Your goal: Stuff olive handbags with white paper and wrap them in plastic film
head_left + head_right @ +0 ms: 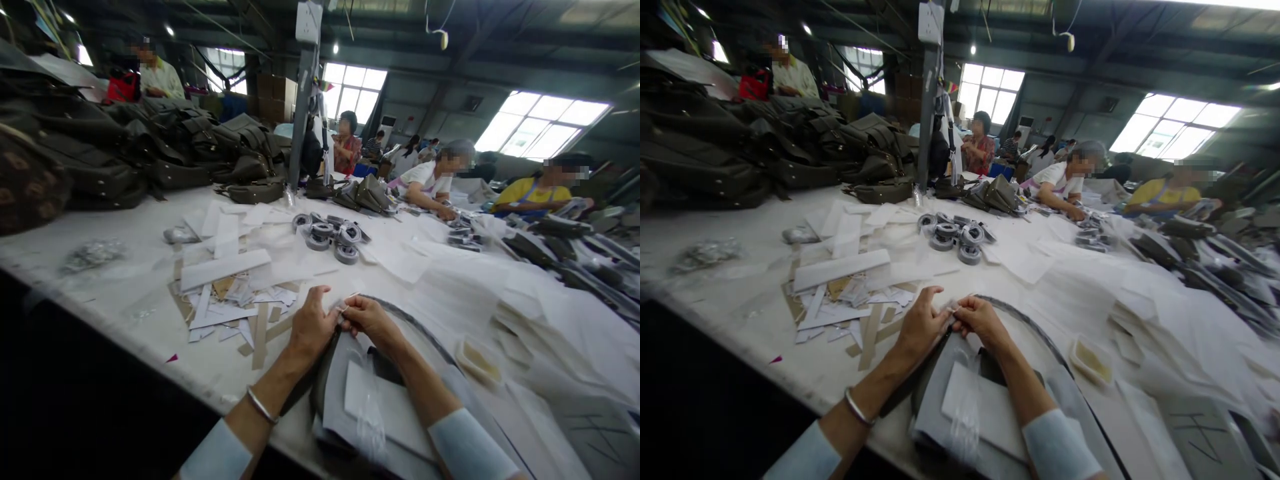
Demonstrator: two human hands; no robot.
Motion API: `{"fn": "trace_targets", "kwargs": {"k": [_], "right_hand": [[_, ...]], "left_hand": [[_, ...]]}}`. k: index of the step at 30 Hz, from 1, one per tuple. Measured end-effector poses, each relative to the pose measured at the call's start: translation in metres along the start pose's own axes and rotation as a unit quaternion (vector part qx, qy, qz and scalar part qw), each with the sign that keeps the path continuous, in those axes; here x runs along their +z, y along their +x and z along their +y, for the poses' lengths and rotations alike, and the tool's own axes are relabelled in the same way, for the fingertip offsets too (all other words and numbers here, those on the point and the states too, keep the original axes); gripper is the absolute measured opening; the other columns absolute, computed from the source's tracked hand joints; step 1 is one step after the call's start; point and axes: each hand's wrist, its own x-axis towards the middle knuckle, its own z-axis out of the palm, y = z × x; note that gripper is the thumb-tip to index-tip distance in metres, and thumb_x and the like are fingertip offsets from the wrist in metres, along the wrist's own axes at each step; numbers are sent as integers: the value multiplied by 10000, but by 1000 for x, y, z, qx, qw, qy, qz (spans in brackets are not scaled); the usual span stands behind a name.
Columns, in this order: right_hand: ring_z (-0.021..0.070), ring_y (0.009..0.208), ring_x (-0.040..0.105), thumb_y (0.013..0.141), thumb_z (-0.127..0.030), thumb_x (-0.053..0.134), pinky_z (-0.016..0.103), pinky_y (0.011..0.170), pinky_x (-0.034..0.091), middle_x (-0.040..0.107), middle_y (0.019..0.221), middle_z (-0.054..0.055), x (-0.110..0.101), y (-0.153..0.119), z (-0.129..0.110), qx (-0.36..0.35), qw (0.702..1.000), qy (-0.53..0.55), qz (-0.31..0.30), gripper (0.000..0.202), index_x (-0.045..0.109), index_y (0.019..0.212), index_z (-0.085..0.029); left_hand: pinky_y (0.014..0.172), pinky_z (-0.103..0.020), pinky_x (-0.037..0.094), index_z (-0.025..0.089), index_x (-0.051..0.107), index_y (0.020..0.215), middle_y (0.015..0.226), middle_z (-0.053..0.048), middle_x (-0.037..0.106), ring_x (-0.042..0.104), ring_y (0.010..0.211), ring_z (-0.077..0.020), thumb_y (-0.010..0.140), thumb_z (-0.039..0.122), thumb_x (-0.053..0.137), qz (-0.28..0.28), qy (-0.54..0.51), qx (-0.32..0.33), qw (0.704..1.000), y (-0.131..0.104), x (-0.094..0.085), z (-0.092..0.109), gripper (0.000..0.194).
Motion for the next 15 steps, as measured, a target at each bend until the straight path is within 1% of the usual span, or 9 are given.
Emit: {"fn": "trace_targets", "kwargs": {"k": [1,3,4,5,6,8,11,13,15], "right_hand": [[100,517,577,646,-461,765,198,466,427,647,612,-12,-1,-1,0,1,1000,8,-5,381,615,825,-160],[110,556,594,635,-479,786,206,489,445,654,644,0,-2,-2,-1,2,1000,21,-16,417,634,844,-152],[113,574,598,639,-494,789,208,494,448,657,668,5,-3,-3,-2,3,999,30,-19,431,641,855,-152],[112,584,596,646,-512,787,207,489,443,658,698,8,-4,-3,-3,4,999,39,-17,441,646,862,-154],[107,586,587,657,-528,782,204,477,431,655,728,8,-4,-4,-3,3,999,46,-11,445,651,865,-158],[93,566,548,683,-551,763,196,448,395,632,743,-3,-5,-4,-3,-3,999,47,5,437,665,865,-166],[87,493,467,732,-557,710,202,421,340,539,601,-39,-1,-4,-1,-10,1000,-14,23,407,688,859,-171],[90,461,421,749,-538,687,212,420,313,482,531,-55,2,-3,1,-17,996,-76,32,378,700,853,-175],[98,486,421,755,-492,681,220,447,315,506,551,-45,6,-3,3,-42,990,-126,38,324,713,851,-184]], "left_hand": [[760,-297,458,206,617,1146,1100,-51,652,585,742,-161,778,275,657,-5,-37,-35,999,3,0,-1,377],[660,-283,425,175,678,874,810,-11,661,533,626,-147,733,335,696,-47,-109,-74,990,7,0,-4,214],[619,-273,403,173,663,741,681,10,621,510,588,-141,721,343,698,-64,-137,-80,985,10,-1,-6,175],[590,-265,385,175,632,645,588,26,570,491,562,-136,712,345,696,-69,-158,-85,981,12,-1,-8,194],[575,-259,376,177,606,598,540,35,534,480,550,-132,706,345,693,-62,-175,-91,978,14,-1,-10,217],[580,-249,390,178,597,622,561,35,544,502,578,-133,707,362,682,-26,-225,-111,968,17,-2,-13,220],[642,-252,464,180,609,813,726,4,640,592,682,-147,750,429,636,25,-328,-144,933,21,-4,-14,258],[703,-278,511,179,583,913,818,-27,681,644,748,-162,777,438,612,30,-402,-161,901,22,-6,-12,294],[734,-315,542,173,558,924,832,-53,701,679,770,-183,786,419,616,13,-464,-176,868,21,-8,-8,288]]}}
